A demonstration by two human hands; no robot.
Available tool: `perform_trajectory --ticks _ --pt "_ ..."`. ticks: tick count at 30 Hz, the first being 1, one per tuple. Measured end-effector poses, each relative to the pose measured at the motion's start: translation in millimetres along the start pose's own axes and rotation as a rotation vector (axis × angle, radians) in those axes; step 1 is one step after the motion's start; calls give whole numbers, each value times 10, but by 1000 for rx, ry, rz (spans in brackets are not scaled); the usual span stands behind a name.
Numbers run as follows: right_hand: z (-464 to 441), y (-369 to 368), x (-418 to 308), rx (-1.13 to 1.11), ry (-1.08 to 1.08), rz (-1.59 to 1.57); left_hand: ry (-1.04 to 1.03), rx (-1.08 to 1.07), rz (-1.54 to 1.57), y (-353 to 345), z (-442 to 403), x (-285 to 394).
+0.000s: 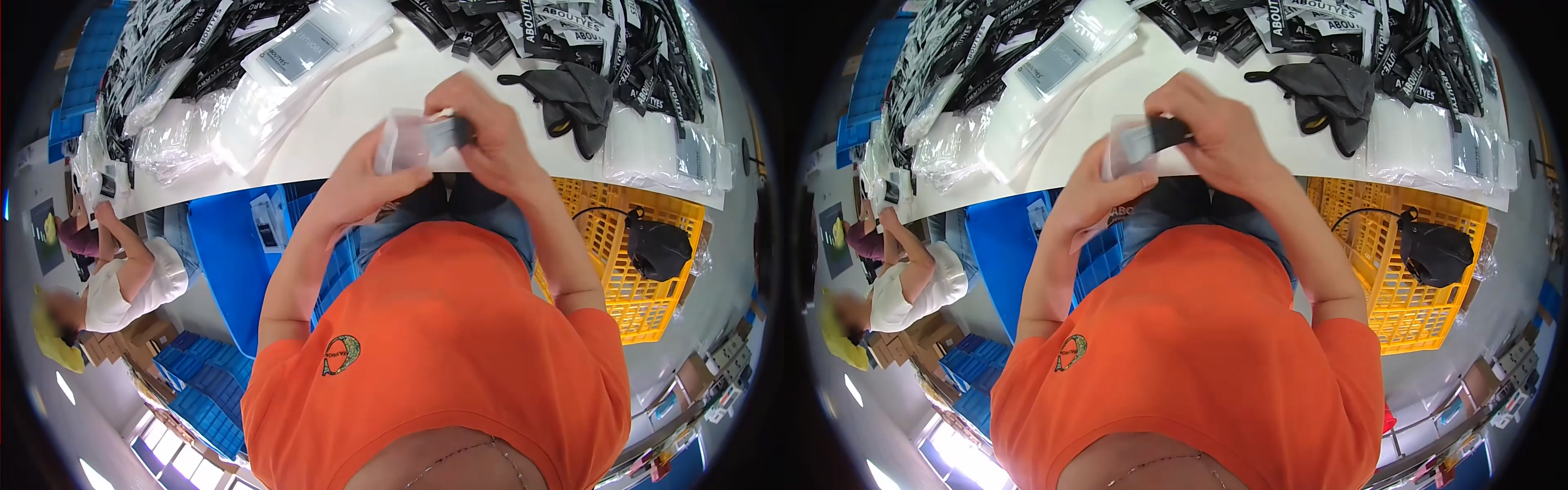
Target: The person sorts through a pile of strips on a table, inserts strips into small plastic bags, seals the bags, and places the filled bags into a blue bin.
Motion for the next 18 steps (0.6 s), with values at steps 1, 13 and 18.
perform_trajectory --ticks 1,13,18 --pt "-6 132 17 -15 -8 94 -119 115 -203 69 55 119" --pt "-96 -3 -429 -194 196 449 -720 699 -1207 -105 201 373" --pt "-27 244 -231 -30 7 -154 -707 759 -1172 -49 193 349"
Point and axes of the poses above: each hand's wrist, its own z-axis away from the middle knuckle, its own y-axis out of the back of the hand, x = y × z, the point moved 7 cm from there along -z, towards the middle knuckle, and after that the axes turned 6 degrees about y, right-handed, at the moved point
